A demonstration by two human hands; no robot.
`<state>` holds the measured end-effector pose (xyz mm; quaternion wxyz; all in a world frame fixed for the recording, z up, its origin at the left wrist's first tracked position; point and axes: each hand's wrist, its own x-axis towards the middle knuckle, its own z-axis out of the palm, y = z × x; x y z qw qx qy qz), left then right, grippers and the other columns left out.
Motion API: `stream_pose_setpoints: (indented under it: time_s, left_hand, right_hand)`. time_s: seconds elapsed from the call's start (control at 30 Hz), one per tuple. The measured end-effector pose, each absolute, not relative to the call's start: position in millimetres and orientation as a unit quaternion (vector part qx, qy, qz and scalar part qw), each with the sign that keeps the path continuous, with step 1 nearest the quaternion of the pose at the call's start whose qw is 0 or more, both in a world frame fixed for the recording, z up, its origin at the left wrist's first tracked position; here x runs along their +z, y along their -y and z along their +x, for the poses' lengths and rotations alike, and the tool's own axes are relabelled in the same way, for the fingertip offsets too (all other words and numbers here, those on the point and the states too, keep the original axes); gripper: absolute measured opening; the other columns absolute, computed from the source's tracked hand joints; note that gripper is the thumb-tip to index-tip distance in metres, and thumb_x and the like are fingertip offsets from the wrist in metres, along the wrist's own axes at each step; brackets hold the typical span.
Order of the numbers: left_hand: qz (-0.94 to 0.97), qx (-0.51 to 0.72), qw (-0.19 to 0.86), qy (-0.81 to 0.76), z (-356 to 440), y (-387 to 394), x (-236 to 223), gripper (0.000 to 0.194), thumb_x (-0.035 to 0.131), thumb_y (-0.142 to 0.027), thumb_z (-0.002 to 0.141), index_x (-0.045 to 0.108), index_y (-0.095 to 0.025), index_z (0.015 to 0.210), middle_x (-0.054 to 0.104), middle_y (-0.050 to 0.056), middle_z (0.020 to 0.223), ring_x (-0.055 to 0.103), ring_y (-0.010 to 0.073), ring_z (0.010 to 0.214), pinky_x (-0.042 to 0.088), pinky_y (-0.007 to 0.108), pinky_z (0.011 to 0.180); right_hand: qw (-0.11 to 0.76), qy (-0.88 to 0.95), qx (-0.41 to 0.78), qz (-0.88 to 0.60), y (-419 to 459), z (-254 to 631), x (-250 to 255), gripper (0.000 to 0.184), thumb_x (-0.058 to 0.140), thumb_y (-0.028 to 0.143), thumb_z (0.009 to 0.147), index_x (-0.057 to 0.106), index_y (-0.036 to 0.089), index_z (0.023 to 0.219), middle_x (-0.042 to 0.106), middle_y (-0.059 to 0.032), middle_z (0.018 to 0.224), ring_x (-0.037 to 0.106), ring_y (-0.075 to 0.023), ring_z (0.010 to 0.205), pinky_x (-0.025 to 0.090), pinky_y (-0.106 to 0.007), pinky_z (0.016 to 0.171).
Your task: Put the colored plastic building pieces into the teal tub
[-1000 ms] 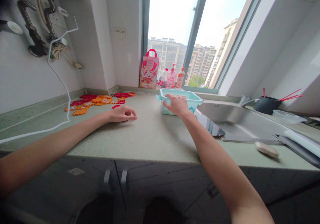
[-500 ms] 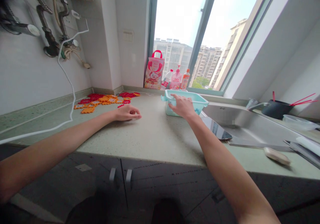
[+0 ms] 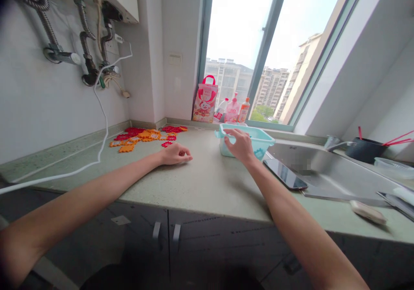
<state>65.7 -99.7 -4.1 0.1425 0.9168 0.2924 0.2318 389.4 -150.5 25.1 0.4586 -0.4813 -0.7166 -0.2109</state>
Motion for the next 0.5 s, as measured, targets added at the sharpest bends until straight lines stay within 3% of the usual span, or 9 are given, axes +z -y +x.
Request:
stream_pose_setpoints:
  time_s: [0.13,0.23,0.37,0.5]
  left_hand:
    - [0.904,0.31,0.093,-0.28,70,106,-5,0.035,0.065,-0.044,0.091,0.076,-0.016,0.073,0.045,-0.005,0.05,0.04,0.0099,0.051,0.028,0.025,0.057]
    - [0.896,0.343,0.063,-0.274,74,111,-7,0.032,0.065,-0.039,0.091,0.074,-0.016,0.07,0.042,-0.006,0.048,0.038,0.0091,0.048,0.028,0.025,0.057]
    - [0.908,0.327,0.058,-0.257,77,114,-11,0.029,0.066,-0.037,0.09,0.073,-0.016,0.07,0.045,-0.006,0.047,0.04,0.0087,0.047,0.03,0.024,0.055]
    - [0.912,0.338,0.062,-0.223,82,121,-15,0.038,0.063,-0.036,0.09,0.062,-0.016,0.058,0.044,-0.006,0.047,0.036,0.0078,0.046,0.028,0.024,0.053]
  right_hand:
    - [0.495,0.726,-0.236,-0.416,161,372,31,0.033,0.055,0.041,0.103,0.081,0.024,0.092,0.077,-0.008,0.11,0.069,-0.0301,0.106,0.049,-0.048,0.1]
    - [0.513,0.744,-0.211,-0.372,168,360,34,0.034,0.054,0.043,0.106,0.08,0.025,0.093,0.077,-0.0081,0.109,0.069,-0.0286,0.105,0.051,-0.046,0.1]
    - [0.485,0.795,-0.096,-0.352,170,343,17,0.036,0.05,0.047,0.11,0.077,0.023,0.111,0.075,-0.0084,0.108,0.07,-0.0252,0.1,0.054,-0.04,0.092]
    - [0.406,0.838,0.065,-0.358,177,314,-14,0.049,0.043,0.056,0.112,0.061,0.021,0.141,0.071,-0.0122,0.124,0.069,-0.0252,0.105,0.056,-0.04,0.091]
